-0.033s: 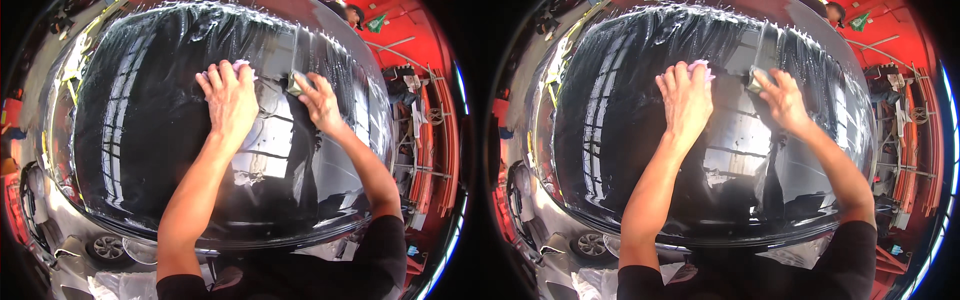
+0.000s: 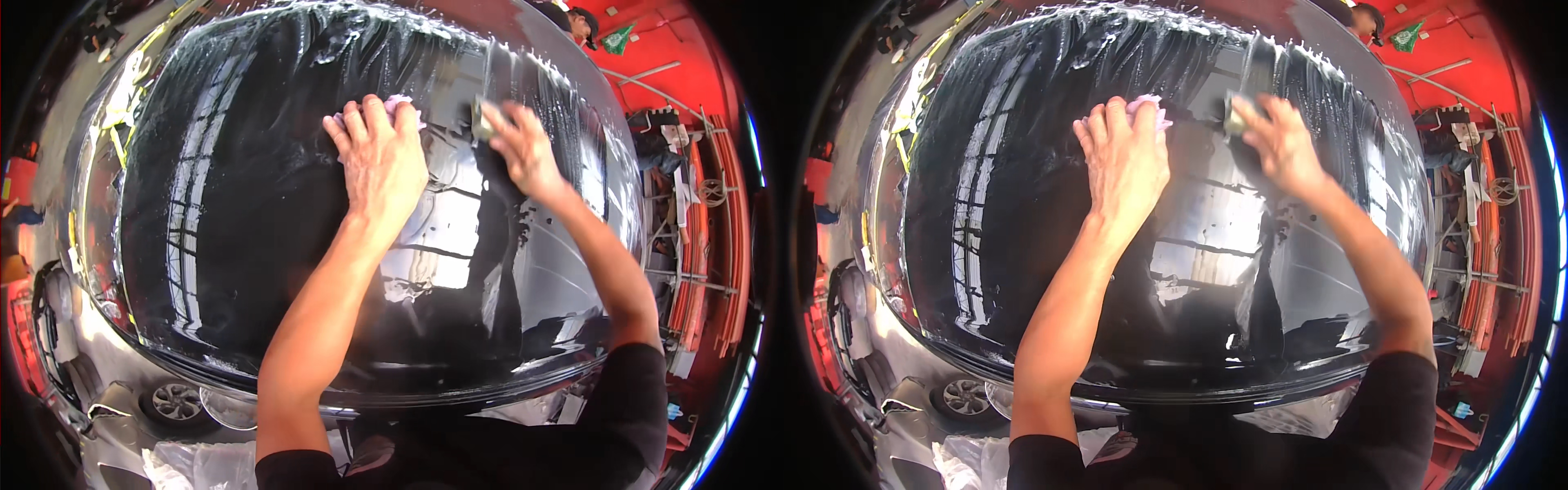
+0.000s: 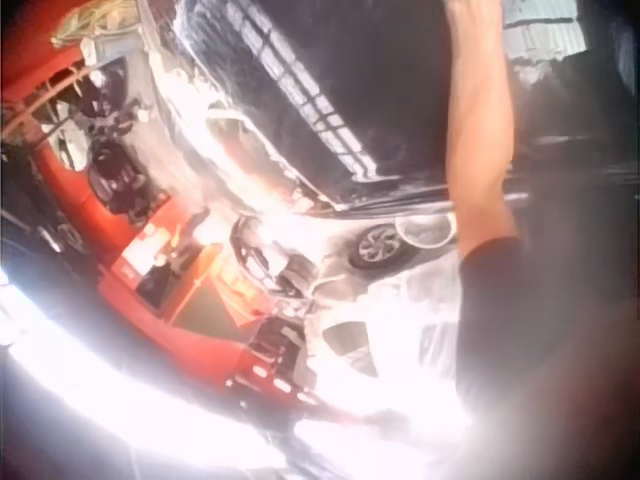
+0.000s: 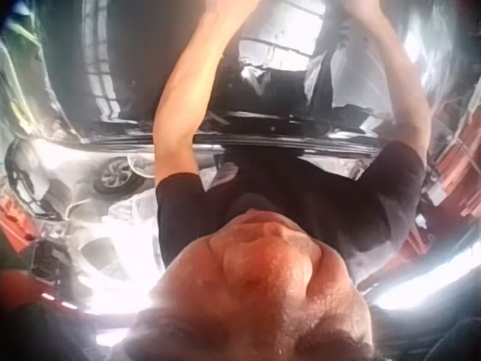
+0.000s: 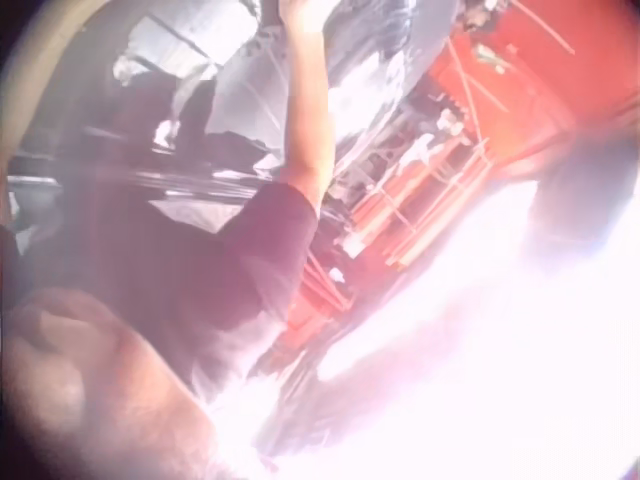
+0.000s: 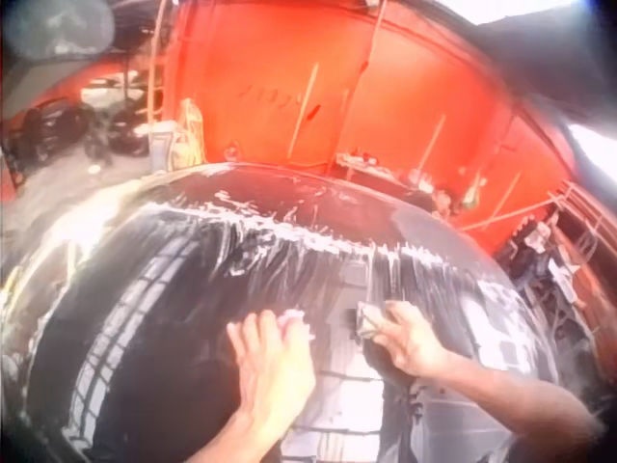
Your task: The person applies a polishing compound to the hood of a black car using a yellow sponge and wipes the surface with a purple microfiber cloth. The person repeatedly dips the sponge into a bucket of liquid and scrubs the hood in circular motions, then wipes the area clean.
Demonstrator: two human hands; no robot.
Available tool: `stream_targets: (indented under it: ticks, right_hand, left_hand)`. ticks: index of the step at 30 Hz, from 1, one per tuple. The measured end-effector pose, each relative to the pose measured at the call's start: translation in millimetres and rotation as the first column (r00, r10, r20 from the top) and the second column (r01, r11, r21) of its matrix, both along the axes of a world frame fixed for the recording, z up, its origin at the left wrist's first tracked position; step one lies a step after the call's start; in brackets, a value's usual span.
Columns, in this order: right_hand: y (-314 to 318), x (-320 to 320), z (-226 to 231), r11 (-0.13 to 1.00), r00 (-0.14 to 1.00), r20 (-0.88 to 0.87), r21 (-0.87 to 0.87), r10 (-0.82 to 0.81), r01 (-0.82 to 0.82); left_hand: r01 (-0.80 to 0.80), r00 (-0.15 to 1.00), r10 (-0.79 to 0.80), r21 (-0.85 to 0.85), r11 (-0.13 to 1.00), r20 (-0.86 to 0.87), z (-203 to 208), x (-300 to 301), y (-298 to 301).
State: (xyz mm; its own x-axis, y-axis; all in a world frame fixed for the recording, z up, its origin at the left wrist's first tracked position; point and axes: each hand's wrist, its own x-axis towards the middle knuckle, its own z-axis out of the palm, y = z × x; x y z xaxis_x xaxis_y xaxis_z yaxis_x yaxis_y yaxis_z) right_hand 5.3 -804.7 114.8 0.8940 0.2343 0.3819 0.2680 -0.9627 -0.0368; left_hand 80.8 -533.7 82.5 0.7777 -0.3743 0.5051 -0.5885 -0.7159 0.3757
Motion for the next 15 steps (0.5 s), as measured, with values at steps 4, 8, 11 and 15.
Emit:
stream_targets:
  ticks: [4,8,11,15]
  right_hand:
    - [-78,131,-3,0.957,0.958,0.139,-0.109,-0.252,0.268]
    - [-1,110,-26,0.978,0.974,0.097,-0.004,-0.206,0.207]
    - [84,-6,-12,0.999,0.999,0.008,0.026,0.038,-0.039]
    - [38,49,-1,0.997,0.997,0.032,-0.040,0.065,-0.063]
  left_hand:
    - [0.085,0.996,-0.085,-0.049,0.995,0.004,4,-4,-23]
    - [0.042,0.999,-0.043,-0.033,0.999,-0.022,-8,4,-3]
    - [-0.010,1.000,0.010,-0.066,0.998,-0.011,-12,7,6]
    - [0.019,0.999,-0.021,-0.068,0.998,-0.037,0,0,-5]
